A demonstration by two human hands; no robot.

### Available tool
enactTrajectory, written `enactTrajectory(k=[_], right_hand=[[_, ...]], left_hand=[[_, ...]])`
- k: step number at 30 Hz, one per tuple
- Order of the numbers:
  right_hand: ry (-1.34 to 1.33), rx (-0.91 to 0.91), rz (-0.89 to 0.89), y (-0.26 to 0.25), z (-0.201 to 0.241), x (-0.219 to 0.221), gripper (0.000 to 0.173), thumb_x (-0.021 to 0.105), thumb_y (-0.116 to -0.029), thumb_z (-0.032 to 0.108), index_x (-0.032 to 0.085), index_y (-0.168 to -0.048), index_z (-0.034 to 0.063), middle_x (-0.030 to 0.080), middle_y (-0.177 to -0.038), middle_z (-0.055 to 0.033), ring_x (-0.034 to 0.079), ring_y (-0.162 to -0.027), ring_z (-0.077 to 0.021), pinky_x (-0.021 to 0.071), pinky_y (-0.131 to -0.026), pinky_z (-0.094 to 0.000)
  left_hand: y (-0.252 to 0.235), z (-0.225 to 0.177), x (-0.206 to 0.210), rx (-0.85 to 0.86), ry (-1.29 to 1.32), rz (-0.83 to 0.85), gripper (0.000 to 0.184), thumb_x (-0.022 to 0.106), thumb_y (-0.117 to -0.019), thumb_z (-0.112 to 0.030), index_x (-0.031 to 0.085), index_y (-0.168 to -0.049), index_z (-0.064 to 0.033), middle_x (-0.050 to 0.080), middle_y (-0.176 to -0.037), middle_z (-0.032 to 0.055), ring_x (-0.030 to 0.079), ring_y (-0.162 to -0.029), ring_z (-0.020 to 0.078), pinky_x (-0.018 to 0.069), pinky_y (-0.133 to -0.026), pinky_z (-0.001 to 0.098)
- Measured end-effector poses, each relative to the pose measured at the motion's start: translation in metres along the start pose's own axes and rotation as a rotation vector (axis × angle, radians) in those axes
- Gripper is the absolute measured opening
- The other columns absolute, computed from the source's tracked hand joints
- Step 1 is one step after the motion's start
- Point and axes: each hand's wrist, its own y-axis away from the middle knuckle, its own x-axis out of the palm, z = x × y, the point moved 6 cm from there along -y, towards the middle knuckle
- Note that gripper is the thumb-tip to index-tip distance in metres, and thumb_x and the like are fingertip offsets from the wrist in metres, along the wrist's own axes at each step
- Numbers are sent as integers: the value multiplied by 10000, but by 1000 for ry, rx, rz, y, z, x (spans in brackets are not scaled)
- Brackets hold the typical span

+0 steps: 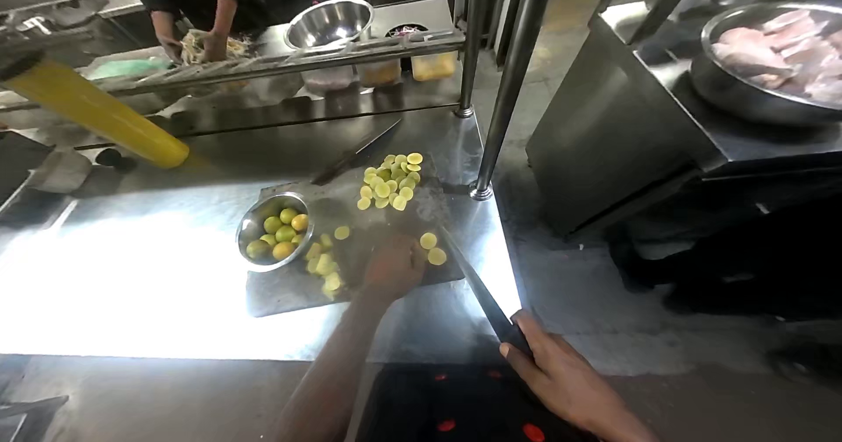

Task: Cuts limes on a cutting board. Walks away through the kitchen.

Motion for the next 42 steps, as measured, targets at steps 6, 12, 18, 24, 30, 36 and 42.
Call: enactTrajectory(k=[6,12,18,24,30,36,42], right_hand=[[-10,-13,-14,-1,-2,0,416,534,-994,467,518,-1272,158,645,-786,-65,681,-718,-274,560,-649,-506],[-24,-15,-13,-1,-3,-1,398,533,-998,470,518,-1255,167,633,-757,-59,670,-666,-261,560,-619,-492],[-46,-16,-2,-1,-5,2,398,535,-994,474,519,-1250,169,638,-751,-57,671,-645,-259,569,-610,-488],[-18,-11,-6,2,-6,5,417,533,-997,489,522,-1261,167,649,-779,-68,683,-699,-277,565,-649,-509],[-8,-11,-5,4,-4,5,426,528,-995,491,519,-1271,166,638,-767,-75,676,-707,-289,554,-649,-514],[-4,-23,-10,3,-2,4,437,521,-992,506,517,-1277,174,643,-766,-62,681,-702,-279,561,-645,-510],[1,-31,2,0,-1,4,433,528,-993,510,520,-1276,181,648,-779,-66,681,-697,-277,564,-648,-510]], left_hand=[[3,-3,2,-21,-81,-31,283,631,-944,-281,696,-1157,-105,690,-1131,98,671,-1064,271,565,-909,474],[3,-4,-2,-52,-65,-3,285,597,-973,-293,696,-1142,-87,697,-1122,111,668,-1081,278,549,-942,481],[3,-5,-2,-26,-125,-45,265,614,-944,-262,690,-1121,-80,693,-1134,109,660,-1107,283,553,-934,469],[5,-2,-8,-129,-111,61,287,616,-966,-267,684,-1179,-87,686,-1171,127,677,-1083,299,566,-909,506],[11,13,-33,-178,61,28,298,620,-972,-198,678,-1242,-86,715,-1020,113,700,-925,274,581,-848,514],[24,40,-62,-200,39,-94,285,630,-985,-200,671,-1242,-85,708,-1070,97,694,-910,247,582,-836,486],[27,52,-63,-152,-90,-154,216,637,-1011,-209,733,-1203,-181,737,-1149,40,704,-1054,242,570,-920,525]])
